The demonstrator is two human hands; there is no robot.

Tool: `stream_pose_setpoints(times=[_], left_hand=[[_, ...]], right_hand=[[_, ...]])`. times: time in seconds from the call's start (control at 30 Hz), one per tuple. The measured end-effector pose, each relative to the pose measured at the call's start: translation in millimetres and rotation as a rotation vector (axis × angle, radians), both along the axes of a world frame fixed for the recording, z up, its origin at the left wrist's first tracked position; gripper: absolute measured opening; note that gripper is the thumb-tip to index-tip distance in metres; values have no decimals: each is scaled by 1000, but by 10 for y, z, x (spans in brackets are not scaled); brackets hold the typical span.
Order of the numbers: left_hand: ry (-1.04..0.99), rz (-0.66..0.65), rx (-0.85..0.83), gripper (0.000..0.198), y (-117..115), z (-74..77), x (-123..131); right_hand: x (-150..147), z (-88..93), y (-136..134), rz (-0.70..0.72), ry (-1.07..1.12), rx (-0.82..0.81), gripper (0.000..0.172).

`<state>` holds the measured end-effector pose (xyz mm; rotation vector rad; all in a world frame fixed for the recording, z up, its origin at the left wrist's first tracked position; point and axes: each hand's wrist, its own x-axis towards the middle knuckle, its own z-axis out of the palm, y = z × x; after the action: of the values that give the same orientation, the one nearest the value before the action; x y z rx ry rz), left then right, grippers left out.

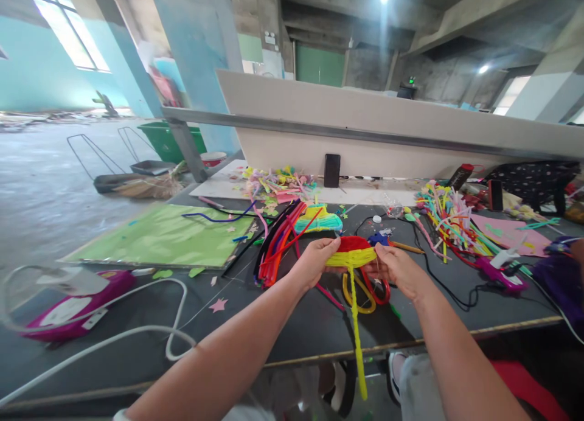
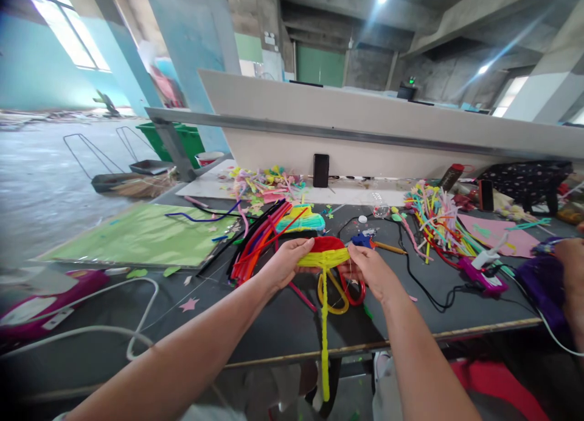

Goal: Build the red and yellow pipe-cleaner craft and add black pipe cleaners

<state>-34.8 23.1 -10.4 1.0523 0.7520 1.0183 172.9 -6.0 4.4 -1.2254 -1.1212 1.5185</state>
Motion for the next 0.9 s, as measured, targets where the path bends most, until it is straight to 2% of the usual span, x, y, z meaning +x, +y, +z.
stream_pose_setpoints(times=[0.1, 0.37, 0.6, 0.8, 0.9], left_hand=[[-34, 2, -2, 43, 7, -20, 2], [-255, -87, -122, 49, 45, 48, -33], [-180, -126, -212, 52, 86, 21, -58], [-161, -107, -73, 29, 97, -45, -54], [-144, -81, -75, 23, 95, -67, -42]], right_hand=[[-24, -10, 0, -8, -35, 17, 25], [-125, -188, 92, -150, 220, 105, 22], [-48, -205, 133, -221, 260, 108, 20], [-70, -238, 139, -245, 269, 135, 22], [-96, -239, 137, -253, 252, 139, 23]])
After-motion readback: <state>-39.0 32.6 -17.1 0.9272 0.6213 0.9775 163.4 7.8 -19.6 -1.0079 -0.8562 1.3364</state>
